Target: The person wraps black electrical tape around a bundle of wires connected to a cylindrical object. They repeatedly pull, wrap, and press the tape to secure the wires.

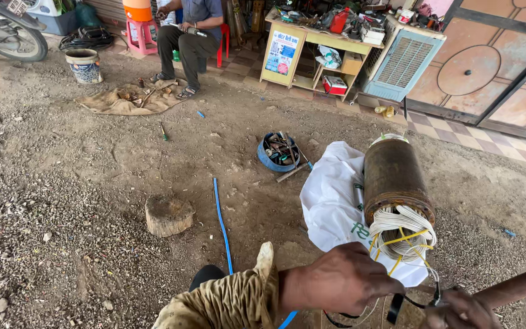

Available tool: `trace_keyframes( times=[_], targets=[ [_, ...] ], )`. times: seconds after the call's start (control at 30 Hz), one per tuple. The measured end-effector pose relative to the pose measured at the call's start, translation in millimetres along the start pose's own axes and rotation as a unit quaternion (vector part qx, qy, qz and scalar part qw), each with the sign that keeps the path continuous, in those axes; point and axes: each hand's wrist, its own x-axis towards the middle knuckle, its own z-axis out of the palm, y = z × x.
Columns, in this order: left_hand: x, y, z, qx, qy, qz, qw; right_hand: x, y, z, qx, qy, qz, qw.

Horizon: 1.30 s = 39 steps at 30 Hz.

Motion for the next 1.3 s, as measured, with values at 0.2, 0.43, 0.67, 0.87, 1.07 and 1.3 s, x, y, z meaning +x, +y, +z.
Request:
trace_keyframes(
  times=[0.2, 0.43, 0.67, 0.87, 1.07, 1.3],
  targets=[
    [3, -15, 3, -0.150, -0.011, -0.009, 0.989, -19, -3, 19, -0.077, 0.026, -0.007, 0.997],
    [3, -3, 10, -0.109, 0.056, 0.023, 0.992, 77, -99, -40, -0.130, 0.085, 0.074, 0.985],
    [1, 7, 3, 0.096, 0.128, 0.080, 0.984, 101, -122, -33, 0.001, 0.122, 0.212, 0.970],
    [2, 10, -6, 0.054, 0.029, 0.022, 0.998, 68, -112, -26, 0.081, 0.250, 0.185, 0.947],
    [6, -6, -6, -0.141, 0.004, -0.030, 0.990, 60, -97, -37, -0.097, 0.068, -0.043, 0.992],
    [1, -4, -3, -0.109, 0.020, -0.012, 0.994, 86, -126, -38, -0.062, 0.159, 0.125, 0.977]
  ],
)
